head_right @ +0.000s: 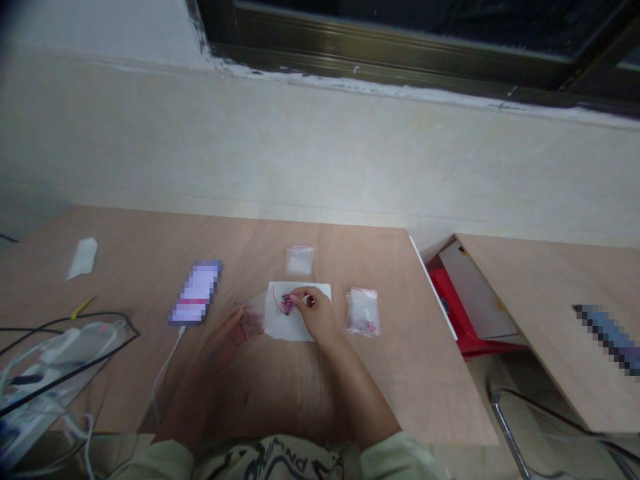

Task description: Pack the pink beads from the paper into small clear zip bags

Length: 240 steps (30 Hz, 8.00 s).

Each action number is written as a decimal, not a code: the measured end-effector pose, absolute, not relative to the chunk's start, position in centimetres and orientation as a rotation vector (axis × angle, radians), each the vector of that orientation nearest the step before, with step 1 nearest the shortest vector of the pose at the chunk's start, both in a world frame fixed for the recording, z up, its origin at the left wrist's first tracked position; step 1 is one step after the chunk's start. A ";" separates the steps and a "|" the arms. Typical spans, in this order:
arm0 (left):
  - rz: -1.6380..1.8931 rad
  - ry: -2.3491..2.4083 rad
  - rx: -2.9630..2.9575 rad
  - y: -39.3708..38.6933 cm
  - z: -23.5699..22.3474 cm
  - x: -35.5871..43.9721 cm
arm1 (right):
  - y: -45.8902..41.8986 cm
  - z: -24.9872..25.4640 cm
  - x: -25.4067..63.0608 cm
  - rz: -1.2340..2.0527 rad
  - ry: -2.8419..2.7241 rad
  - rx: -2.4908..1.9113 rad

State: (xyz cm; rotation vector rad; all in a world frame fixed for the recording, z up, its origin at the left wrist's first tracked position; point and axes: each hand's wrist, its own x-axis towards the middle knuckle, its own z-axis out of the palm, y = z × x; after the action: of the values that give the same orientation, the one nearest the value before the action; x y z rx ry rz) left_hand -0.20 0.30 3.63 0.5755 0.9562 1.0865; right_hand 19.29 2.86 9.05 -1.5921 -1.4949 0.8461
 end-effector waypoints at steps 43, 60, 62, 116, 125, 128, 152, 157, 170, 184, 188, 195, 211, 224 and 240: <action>1.106 0.717 0.346 1.7 4.4 0.8 | 6.2 2.8 19.6 0.770 -1.806 -1.724; 1.093 0.721 0.480 -0.4 4.4 1.4 | 2.6 9.4 19.1 1.025 -1.493 -1.465; 1.099 0.737 0.484 -0.4 4.5 1.5 | 2.5 10.1 18.8 1.007 -1.503 -1.500; 1.104 0.837 0.413 -0.5 3.7 0.8 | 3.1 9.4 20.0 0.852 -1.633 -1.525; 1.123 0.858 0.480 -0.2 4.3 1.3 | 2.9 11.1 19.0 1.010 -1.772 -1.315; 1.167 0.848 0.467 0.5 4.7 1.6 | 3.2 11.1 19.0 1.162 -1.814 -1.193; 1.151 0.838 0.388 0.1 4.2 0.6 | 4.0 2.1 18.9 0.747 -1.779 -1.739; 1.154 0.841 0.406 0.8 4.5 0.8 | 4.4 2.4 19.1 0.679 -1.851 -1.778; 1.101 0.805 0.446 0.0 3.7 0.7 | 3.2 7.7 20.0 0.780 -1.566 -1.651; 1.117 0.777 0.502 -0.1 4.3 1.8 | 1.8 10.4 18.6 0.982 -1.741 -1.389; 1.120 0.712 0.492 0.6 4.6 2.0 | 2.2 11.4 18.8 0.982 -1.740 -1.504; 1.084 0.733 0.483 0.3 4.9 2.4 | 2.4 11.9 19.0 0.953 -1.674 -1.506; 1.170 0.818 0.433 -0.9 3.9 0.8 | 3.0 3.0 18.9 0.813 -1.649 -1.726; 1.190 0.797 0.449 1.1 4.9 1.4 | 4.5 2.4 18.5 0.758 -1.770 -1.720; 1.145 0.837 0.423 -0.9 3.1 0.3 | 4.2 2.8 18.5 0.782 -1.711 -1.751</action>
State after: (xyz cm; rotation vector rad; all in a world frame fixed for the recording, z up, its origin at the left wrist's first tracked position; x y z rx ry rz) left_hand 0.30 -0.87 3.11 0.4235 0.8366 1.1445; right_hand 18.50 4.19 2.81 -1.7509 -1.7112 0.7816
